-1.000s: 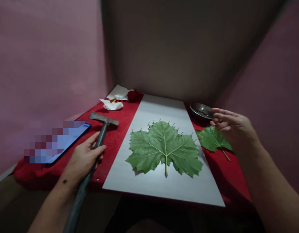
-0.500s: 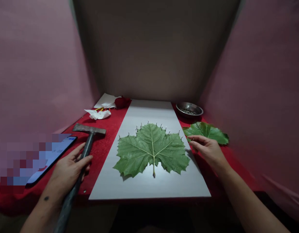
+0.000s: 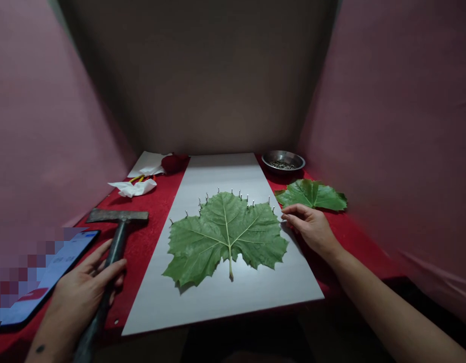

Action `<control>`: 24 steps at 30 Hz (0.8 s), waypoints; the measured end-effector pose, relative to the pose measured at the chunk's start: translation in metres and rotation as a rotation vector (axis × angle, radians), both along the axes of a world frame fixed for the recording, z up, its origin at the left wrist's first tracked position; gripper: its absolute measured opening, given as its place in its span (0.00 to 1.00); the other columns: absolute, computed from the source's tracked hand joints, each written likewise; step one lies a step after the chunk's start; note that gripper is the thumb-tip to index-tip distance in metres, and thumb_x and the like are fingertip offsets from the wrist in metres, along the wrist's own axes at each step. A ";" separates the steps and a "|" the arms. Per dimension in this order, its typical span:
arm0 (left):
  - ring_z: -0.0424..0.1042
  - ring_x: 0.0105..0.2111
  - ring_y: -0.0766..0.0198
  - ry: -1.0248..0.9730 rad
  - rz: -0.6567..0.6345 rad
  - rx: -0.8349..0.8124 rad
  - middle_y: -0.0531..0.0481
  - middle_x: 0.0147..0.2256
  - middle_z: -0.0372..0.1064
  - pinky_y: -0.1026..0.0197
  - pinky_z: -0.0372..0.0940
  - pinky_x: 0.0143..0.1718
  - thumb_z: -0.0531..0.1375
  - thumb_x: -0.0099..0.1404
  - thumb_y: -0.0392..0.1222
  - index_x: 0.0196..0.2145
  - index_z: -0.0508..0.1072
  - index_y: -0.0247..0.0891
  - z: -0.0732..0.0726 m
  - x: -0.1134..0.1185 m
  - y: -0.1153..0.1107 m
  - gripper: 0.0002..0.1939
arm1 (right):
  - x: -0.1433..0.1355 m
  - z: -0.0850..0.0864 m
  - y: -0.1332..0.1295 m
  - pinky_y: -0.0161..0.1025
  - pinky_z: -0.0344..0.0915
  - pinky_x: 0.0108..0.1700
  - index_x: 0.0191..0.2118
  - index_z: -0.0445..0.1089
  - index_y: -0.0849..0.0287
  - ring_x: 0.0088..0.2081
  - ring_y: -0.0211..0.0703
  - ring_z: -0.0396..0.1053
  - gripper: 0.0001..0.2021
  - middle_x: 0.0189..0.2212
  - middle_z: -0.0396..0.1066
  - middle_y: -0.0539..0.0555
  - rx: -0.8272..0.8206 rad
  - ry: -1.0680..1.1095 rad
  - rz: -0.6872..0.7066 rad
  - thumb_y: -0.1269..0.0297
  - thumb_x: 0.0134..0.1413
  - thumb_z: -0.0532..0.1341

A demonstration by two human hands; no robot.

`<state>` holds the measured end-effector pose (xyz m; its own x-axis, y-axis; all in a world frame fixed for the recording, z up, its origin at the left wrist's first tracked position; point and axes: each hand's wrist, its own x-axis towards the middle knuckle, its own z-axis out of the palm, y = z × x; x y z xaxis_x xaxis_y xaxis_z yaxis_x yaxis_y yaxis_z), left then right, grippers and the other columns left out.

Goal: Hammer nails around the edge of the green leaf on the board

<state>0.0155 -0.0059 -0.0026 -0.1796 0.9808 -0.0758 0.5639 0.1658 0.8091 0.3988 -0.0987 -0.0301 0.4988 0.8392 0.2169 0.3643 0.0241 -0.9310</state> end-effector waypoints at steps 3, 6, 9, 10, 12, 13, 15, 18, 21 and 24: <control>0.60 0.13 0.67 -0.040 0.030 -0.032 0.61 0.13 0.62 0.67 0.56 0.13 0.60 0.43 0.55 0.59 0.58 0.39 -0.002 -0.001 0.002 0.46 | 0.001 -0.004 0.001 0.36 0.63 0.28 0.32 0.73 0.60 0.26 0.37 0.65 0.08 0.27 0.72 0.52 0.039 -0.025 0.012 0.63 0.45 0.61; 0.59 0.13 0.67 -0.036 0.020 -0.019 0.61 0.13 0.63 0.68 0.55 0.13 0.60 0.46 0.55 0.59 0.59 0.43 -0.009 -0.006 0.006 0.42 | 0.002 -0.007 0.002 0.37 0.65 0.35 0.32 0.74 0.59 0.32 0.39 0.68 0.07 0.31 0.72 0.52 0.087 -0.068 0.024 0.65 0.46 0.60; 0.59 0.12 0.68 -0.058 -0.001 -0.043 0.62 0.13 0.63 0.69 0.54 0.13 0.61 0.49 0.54 0.60 0.56 0.48 -0.016 -0.013 0.010 0.41 | 0.003 -0.009 0.003 0.38 0.65 0.36 0.33 0.74 0.59 0.32 0.40 0.69 0.08 0.32 0.73 0.53 0.084 -0.088 0.001 0.64 0.47 0.60; 0.59 0.12 0.68 -0.070 -0.004 -0.053 0.63 0.13 0.63 0.69 0.54 0.13 0.61 0.50 0.54 0.60 0.55 0.49 -0.018 -0.014 0.011 0.41 | 0.003 -0.010 0.003 0.39 0.65 0.36 0.33 0.74 0.59 0.32 0.40 0.69 0.08 0.32 0.73 0.53 0.077 -0.095 -0.008 0.64 0.47 0.59; 0.60 0.12 0.68 -0.093 -0.003 -0.061 0.63 0.13 0.63 0.68 0.55 0.14 0.61 0.50 0.54 0.60 0.55 0.49 -0.019 -0.015 0.012 0.40 | 0.004 -0.012 0.003 0.39 0.65 0.37 0.34 0.74 0.59 0.32 0.40 0.69 0.08 0.31 0.73 0.52 0.072 -0.118 -0.018 0.65 0.48 0.59; 0.60 0.12 0.68 -0.095 -0.003 -0.056 0.62 0.13 0.63 0.68 0.56 0.14 0.61 0.49 0.54 0.60 0.56 0.49 -0.019 -0.015 0.012 0.41 | 0.004 -0.013 0.004 0.39 0.65 0.38 0.34 0.73 0.59 0.33 0.40 0.69 0.08 0.31 0.73 0.53 0.075 -0.130 -0.023 0.66 0.48 0.59; 0.60 0.12 0.67 -0.077 0.015 -0.034 0.62 0.13 0.63 0.68 0.55 0.14 0.62 0.48 0.54 0.59 0.58 0.49 -0.019 -0.014 0.011 0.41 | 0.005 -0.014 0.005 0.40 0.65 0.39 0.35 0.73 0.59 0.34 0.41 0.70 0.08 0.32 0.74 0.53 0.093 -0.141 -0.026 0.67 0.47 0.59; 0.59 0.12 0.68 -0.067 0.024 -0.033 0.63 0.14 0.63 0.67 0.55 0.13 0.62 0.48 0.54 0.59 0.57 0.50 -0.017 -0.013 0.009 0.41 | 0.005 -0.013 0.008 0.39 0.66 0.37 0.39 0.70 0.60 0.33 0.40 0.69 0.12 0.31 0.73 0.53 0.133 -0.118 -0.029 0.68 0.46 0.60; 0.59 0.12 0.68 -0.069 -0.007 -0.051 0.63 0.14 0.63 0.67 0.55 0.14 0.61 0.51 0.54 0.61 0.54 0.50 -0.018 -0.014 0.008 0.41 | 0.005 -0.009 0.012 0.38 0.66 0.33 0.39 0.69 0.60 0.30 0.39 0.69 0.12 0.29 0.72 0.52 0.133 -0.057 -0.025 0.67 0.44 0.62; 0.59 0.12 0.68 -0.058 -0.007 -0.051 0.63 0.14 0.63 0.67 0.54 0.14 0.60 0.51 0.54 0.61 0.53 0.49 -0.019 -0.015 0.010 0.40 | 0.005 -0.004 0.015 0.37 0.65 0.32 0.30 0.69 0.60 0.29 0.39 0.68 0.06 0.27 0.72 0.52 0.100 -0.040 -0.006 0.66 0.42 0.62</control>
<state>0.0007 0.0039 -0.0213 -0.1663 0.9766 -0.1362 0.5178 0.2040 0.8308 0.4036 -0.0838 -0.0337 0.4935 0.8090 0.3194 0.4012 0.1141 -0.9089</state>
